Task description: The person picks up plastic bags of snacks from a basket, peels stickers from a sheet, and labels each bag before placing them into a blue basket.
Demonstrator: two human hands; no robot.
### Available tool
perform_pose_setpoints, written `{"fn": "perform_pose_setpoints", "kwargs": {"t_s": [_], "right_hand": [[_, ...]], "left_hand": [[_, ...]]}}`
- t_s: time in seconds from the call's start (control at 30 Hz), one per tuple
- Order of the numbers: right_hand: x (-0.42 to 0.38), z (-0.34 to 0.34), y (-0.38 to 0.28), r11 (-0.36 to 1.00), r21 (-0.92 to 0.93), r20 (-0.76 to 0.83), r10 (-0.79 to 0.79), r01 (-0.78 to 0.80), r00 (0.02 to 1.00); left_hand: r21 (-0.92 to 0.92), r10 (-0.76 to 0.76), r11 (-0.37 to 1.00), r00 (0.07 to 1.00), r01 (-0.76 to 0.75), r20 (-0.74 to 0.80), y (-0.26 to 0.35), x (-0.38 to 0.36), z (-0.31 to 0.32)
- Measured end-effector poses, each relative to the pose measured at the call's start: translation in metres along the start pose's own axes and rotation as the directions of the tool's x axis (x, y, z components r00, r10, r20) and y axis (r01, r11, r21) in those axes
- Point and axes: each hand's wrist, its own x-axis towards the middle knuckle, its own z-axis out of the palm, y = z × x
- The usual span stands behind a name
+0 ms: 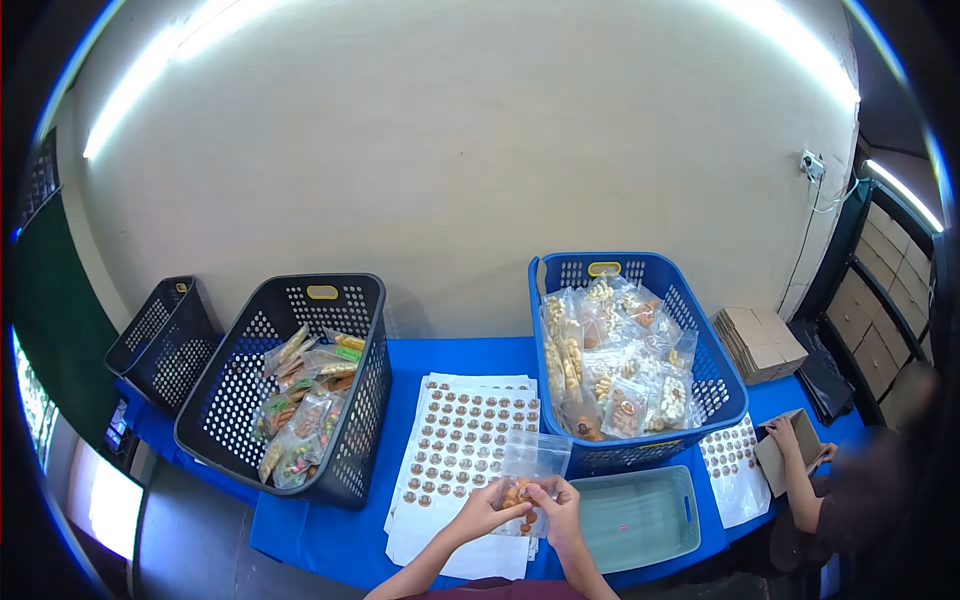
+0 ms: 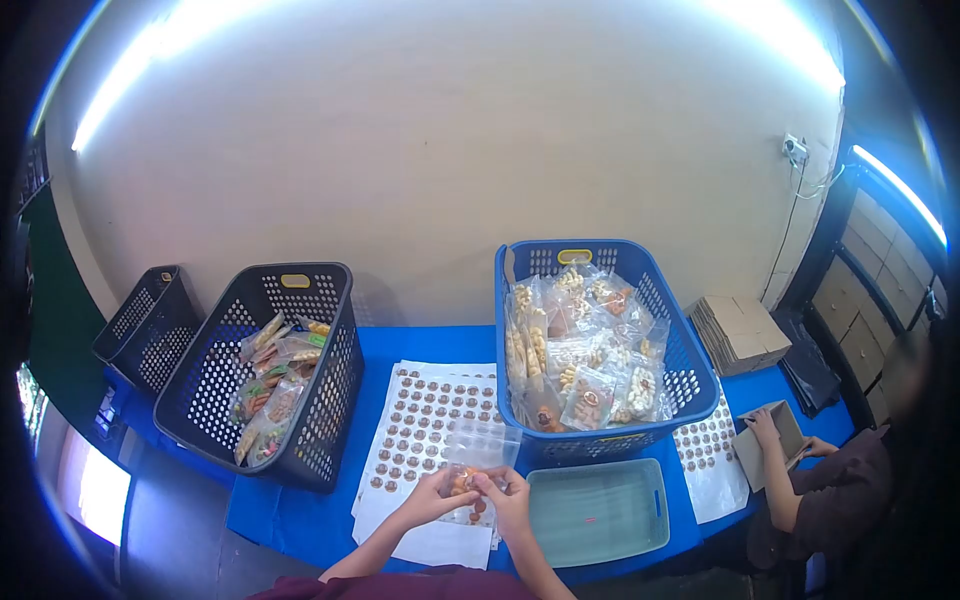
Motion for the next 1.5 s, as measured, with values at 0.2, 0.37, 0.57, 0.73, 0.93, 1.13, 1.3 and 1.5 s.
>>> {"fn": "perform_pose_setpoints", "kwargs": {"t_s": [0.2, 0.37, 0.57, 0.73, 0.93, 1.13, 1.3, 1.5], "right_hand": [[0.001, -0.008, -0.010, 0.959, 0.265, 0.119, 0.071, -0.100, 0.990], [0.008, -0.018, 0.003, 0.971, 0.214, 0.087, 0.087, -0.104, 0.992], [0.006, -0.011, -0.006, 1.000, -0.020, -0.040, -0.015, 0.014, 0.999], [0.004, -0.021, -0.007, 0.999, 0.001, -0.065, -0.041, 0.041, 0.997], [0.009, -0.030, 0.003, 0.999, 0.019, 0.001, -0.040, 0.040, 0.999], [0.006, -0.018, -0.010, 0.998, -0.041, 0.053, -0.053, 0.055, 0.997], [0.005, -0.018, -0.010, 0.987, -0.143, 0.091, -0.055, 0.068, 0.994], [0.013, -0.027, -0.001, 0.967, -0.235, 0.105, -0.077, 0.101, 0.991]], "left_hand": [[-0.023, 0.073, 0.997, 0.997, -0.073, -0.001, 0.005, 0.003, 0.004], [-0.070, -0.010, 0.998, 0.999, 0.007, -0.038, -0.009, 0.016, 0.010], [-0.149, 0.041, 0.987, 0.991, -0.060, -0.126, -0.028, 0.046, 0.024], [-0.178, 0.016, 0.983, 0.992, -0.038, -0.121, -0.018, 0.041, 0.033], [-0.283, -0.004, 0.959, 0.999, -0.008, -0.041, -0.019, 0.038, 0.023], [-0.301, 0.056, 0.950, 0.995, -0.079, -0.084, -0.010, 0.032, 0.021], [-0.298, 0.029, 0.954, 0.998, -0.045, -0.058, -0.008, 0.024, 0.016], [-0.329, 0.023, 0.944, 0.998, -0.039, -0.051, -0.011, 0.025, 0.011]]}}
